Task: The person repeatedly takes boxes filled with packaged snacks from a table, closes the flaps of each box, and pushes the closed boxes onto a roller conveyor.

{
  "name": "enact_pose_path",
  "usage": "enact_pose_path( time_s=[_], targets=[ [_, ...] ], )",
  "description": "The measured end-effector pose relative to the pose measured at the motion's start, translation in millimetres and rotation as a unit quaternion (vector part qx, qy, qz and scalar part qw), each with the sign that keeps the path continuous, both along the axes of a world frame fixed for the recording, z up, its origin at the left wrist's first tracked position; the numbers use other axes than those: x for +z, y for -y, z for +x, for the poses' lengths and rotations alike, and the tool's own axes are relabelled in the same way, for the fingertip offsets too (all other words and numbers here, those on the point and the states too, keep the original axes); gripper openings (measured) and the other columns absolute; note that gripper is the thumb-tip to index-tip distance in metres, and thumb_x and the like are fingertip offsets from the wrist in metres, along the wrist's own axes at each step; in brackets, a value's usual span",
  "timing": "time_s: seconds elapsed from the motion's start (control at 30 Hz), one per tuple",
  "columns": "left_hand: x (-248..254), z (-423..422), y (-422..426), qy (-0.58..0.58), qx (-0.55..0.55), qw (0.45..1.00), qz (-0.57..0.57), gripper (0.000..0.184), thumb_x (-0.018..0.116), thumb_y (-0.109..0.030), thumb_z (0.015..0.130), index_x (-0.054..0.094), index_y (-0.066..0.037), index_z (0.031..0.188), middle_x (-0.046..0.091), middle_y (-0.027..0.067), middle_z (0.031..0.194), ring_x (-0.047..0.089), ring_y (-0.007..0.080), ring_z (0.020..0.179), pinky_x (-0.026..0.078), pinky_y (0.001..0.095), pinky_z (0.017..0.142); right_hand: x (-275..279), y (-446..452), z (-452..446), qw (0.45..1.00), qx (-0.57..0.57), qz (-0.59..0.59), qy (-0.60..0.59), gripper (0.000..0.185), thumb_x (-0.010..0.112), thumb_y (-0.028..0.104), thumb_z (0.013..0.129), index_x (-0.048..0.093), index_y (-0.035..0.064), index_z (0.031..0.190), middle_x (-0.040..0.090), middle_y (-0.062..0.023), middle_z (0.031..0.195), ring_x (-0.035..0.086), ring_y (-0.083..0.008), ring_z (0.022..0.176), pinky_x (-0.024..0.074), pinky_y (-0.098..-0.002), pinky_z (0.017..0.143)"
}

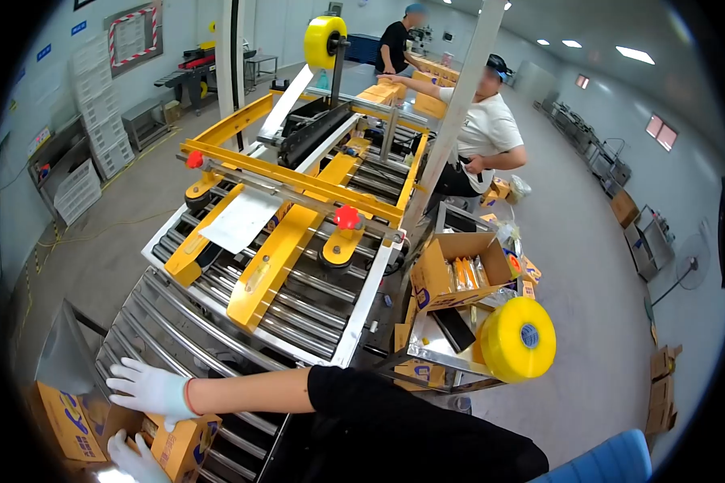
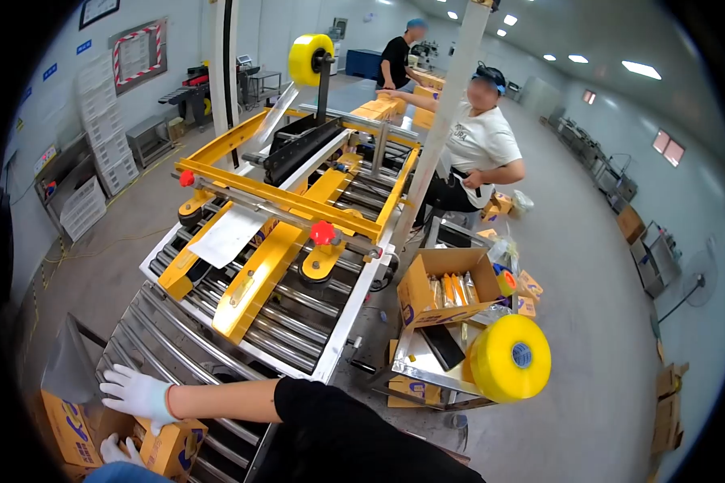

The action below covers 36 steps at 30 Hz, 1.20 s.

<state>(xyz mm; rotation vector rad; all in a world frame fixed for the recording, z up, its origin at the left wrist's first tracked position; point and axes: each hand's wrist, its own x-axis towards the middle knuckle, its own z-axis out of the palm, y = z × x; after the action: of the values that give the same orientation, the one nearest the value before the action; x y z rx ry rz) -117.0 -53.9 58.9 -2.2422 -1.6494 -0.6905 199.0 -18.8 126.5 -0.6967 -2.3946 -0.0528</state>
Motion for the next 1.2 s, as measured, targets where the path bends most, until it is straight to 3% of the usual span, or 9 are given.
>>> enact_pose_path(
  time_s=[0.07, 0.3, 0.53, 0.6, 0.7, 0.83, 1.0, 1.1, 1.2],
  targets=[
    [46, 66, 55, 0.075, 0.199, 0.975, 0.069, 0.031, 0.065, -0.015, 0.101, 0.064, -0.001, 0.128, 0.068, 0.0211, 0.118, 0.063, 0.0336, 0.106, 0.051, 0.0404, 0.091, -6, 7, -11, 0.999, -0.029, -0.019, -0.002, 0.108, 0.089, 0.049, 0.065, 0.045, -0.0034, 0.149, 0.05, -0.0197, 0.147, 0.041, -0.0352, 0.143, 0.0109, -0.0527, 0.129],
    [-111, -72, -27, 0.426, 0.028, 0.882, -0.201, 0.052, 0.064, -0.032, 0.103, 0.052, 0.003, 0.141, 0.057, 0.0216, 0.138, 0.058, 0.0287, 0.123, 0.048, 0.0398, 0.104, -65, 39, 18, 0.995, -0.024, -0.069, 0.072, 0.102, 0.089, 0.042, 0.064, 0.049, -0.0029, 0.146, 0.053, -0.0198, 0.146, 0.041, -0.0327, 0.145, 0.0155, -0.0506, 0.13],
    [-48, 186, -74, 0.488, -0.046, 0.844, -0.218, 0.063, 0.055, -0.045, 0.107, 0.046, 0.004, 0.146, 0.056, 0.0172, 0.143, 0.058, 0.0227, 0.126, 0.052, 0.0401, 0.099, -38, -37, 77, 0.962, -0.229, -0.103, 0.11, 0.11, 0.085, 0.043, 0.07, 0.035, -0.004, 0.155, 0.039, -0.0207, 0.159, 0.032, -0.0348, 0.152, 0.0163, -0.0501, 0.129],
    [-35, 225, -60, 0.676, -0.184, 0.572, -0.427, 0.055, 0.053, -0.041, 0.109, 0.046, -0.004, 0.149, 0.058, 0.0124, 0.141, 0.06, 0.0242, 0.123, 0.053, 0.0391, 0.095, -59, -63, 66, 0.949, -0.295, -0.042, 0.104, 0.098, 0.081, 0.046, 0.074, 0.042, -0.0033, 0.15, 0.046, -0.0218, 0.153, 0.037, -0.0362, 0.148, 0.0246, -0.0474, 0.125],
    [5, 176, 19, 0.645, -0.149, 0.598, -0.452, 0.055, 0.059, -0.033, 0.106, 0.046, -0.003, 0.15, 0.059, 0.0138, 0.141, 0.063, 0.0238, 0.121, 0.053, 0.0327, 0.099, -8, -23, 75, 0.95, -0.286, -0.095, 0.08, 0.025, 0.065, 0.023, 0.082, 0.067, 0.0095, 0.103, 0.062, -0.0144, 0.101, 0.06, -0.0283, 0.1, 0.0477, -0.0388, 0.091],
    [85, 115, 158, 0.151, 0.163, 0.969, -0.109, 0.07, 0.075, -0.025, 0.091, 0.045, 0.003, 0.148, 0.053, 0.0215, 0.147, 0.049, 0.0379, 0.138, 0.035, 0.0503, 0.119, -59, -6, 94, 0.964, -0.246, -0.043, -0.091, 0.014, 0.058, 0.013, 0.094, 0.063, 0.0078, 0.106, 0.058, -0.0127, 0.106, 0.056, -0.0289, 0.099, 0.0494, -0.0434, 0.089],
    [91, -11, 256, -0.034, 0.491, 0.87, -0.038, 0.072, 0.076, -0.023, 0.086, 0.045, -0.001, 0.147, 0.06, 0.0215, 0.137, 0.058, 0.0394, 0.126, 0.04, 0.0543, 0.113, -39, 10, 167, 0.938, -0.33, 0.06, 0.084, 0.029, 0.063, 0.005, 0.085, 0.073, 0.0086, 0.112, 0.065, -0.0169, 0.13, 0.055, -0.0353, 0.13, 0.0408, -0.0472, 0.113],
    [94, -33, 273, 0.064, 0.548, 0.811, -0.197, 0.055, 0.069, -0.022, 0.089, 0.054, -0.006, 0.139, 0.069, 0.0213, 0.12, 0.068, 0.04, 0.106, 0.053, 0.0494, 0.095, -54, 25, 160, 0.967, -0.222, -0.12, -0.019, 0.032, 0.06, -0.004, 0.086, 0.072, 0.0047, 0.115, 0.069, -0.0148, 0.125, 0.061, -0.0326, 0.126, 0.0426, -0.0424, 0.114],
    [97, -25, 246, 0.116, 0.387, 0.907, -0.12, 0.037, 0.063, -0.021, 0.091, 0.064, -0.006, 0.125, 0.072, 0.023, 0.105, 0.07, 0.0396, 0.097, 0.056, 0.0479, 0.085, -48, 80, 98, 0.905, -0.051, -0.388, -0.166, 0.028, 0.064, 0.004, 0.092, 0.072, 0.0043, 0.119, 0.073, -0.0139, 0.119, 0.069, -0.0294, 0.114, 0.0519, -0.0386, 0.104]
  ],
)
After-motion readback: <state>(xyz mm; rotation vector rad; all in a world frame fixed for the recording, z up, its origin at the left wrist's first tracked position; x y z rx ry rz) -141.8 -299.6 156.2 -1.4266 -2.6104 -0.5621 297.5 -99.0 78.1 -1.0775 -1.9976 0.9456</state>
